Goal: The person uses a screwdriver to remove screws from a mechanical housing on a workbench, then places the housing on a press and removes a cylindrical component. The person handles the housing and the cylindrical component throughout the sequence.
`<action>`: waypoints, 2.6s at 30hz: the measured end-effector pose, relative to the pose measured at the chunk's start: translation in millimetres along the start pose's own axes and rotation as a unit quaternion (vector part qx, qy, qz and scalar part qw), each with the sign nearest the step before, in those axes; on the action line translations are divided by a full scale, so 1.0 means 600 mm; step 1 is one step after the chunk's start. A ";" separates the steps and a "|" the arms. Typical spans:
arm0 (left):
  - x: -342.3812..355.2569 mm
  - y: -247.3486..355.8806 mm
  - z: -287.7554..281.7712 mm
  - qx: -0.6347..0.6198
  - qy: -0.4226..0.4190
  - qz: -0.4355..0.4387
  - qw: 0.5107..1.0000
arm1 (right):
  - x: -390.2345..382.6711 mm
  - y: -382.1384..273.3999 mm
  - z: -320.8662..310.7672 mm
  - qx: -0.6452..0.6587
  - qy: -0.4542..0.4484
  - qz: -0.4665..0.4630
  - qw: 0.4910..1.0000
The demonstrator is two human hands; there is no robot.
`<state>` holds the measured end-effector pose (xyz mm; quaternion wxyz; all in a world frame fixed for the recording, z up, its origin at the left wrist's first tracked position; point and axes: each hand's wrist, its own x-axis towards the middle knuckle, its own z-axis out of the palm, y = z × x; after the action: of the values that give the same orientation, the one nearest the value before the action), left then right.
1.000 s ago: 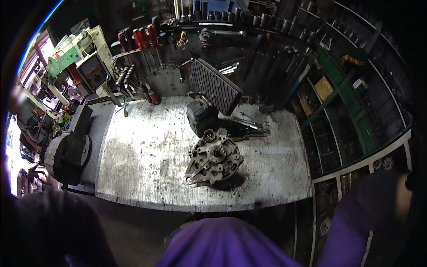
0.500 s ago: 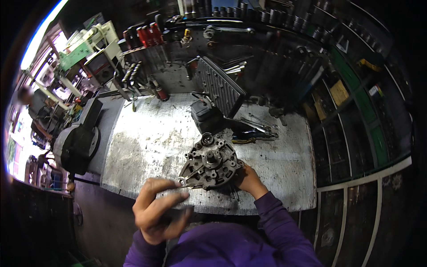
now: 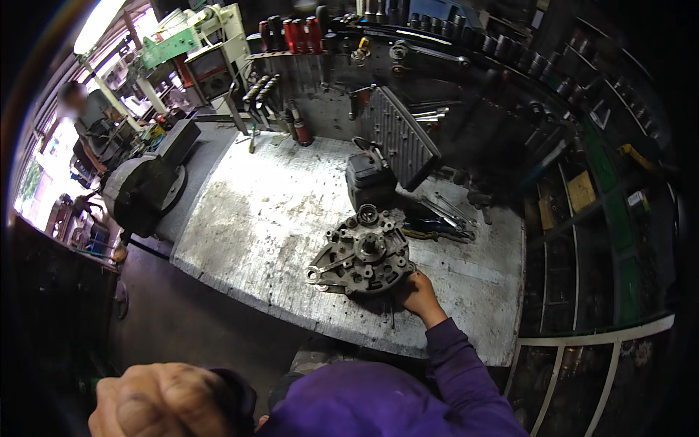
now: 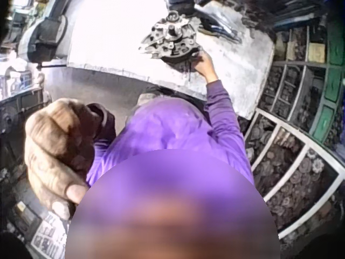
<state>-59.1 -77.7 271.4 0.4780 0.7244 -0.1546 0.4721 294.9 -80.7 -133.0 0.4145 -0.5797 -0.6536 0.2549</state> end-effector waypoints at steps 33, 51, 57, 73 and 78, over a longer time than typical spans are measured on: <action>-0.020 0.008 -0.080 -0.056 -0.005 0.069 0.996 | -0.001 -0.121 -0.088 0.398 0.164 0.323 0.843; -0.220 -0.269 0.022 0.431 0.035 -0.305 0.848 | 0.034 -0.274 -0.175 0.210 0.171 0.167 0.948; -0.206 -0.273 0.029 0.416 0.056 -0.303 0.856 | -0.076 -0.079 -0.092 0.266 0.171 0.399 0.861; -0.203 -0.283 0.004 0.355 0.050 -0.280 0.891 | -0.111 -0.050 -0.076 0.262 0.202 0.392 0.859; -0.204 -0.291 0.003 0.366 0.066 -0.311 0.874 | -0.110 -0.050 -0.075 0.238 0.197 0.382 0.871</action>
<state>-2.4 -20.7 73.9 0.3094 0.8256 0.2946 0.3686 314.9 -157.5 -101.3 0.5305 -0.7058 -0.2059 0.4219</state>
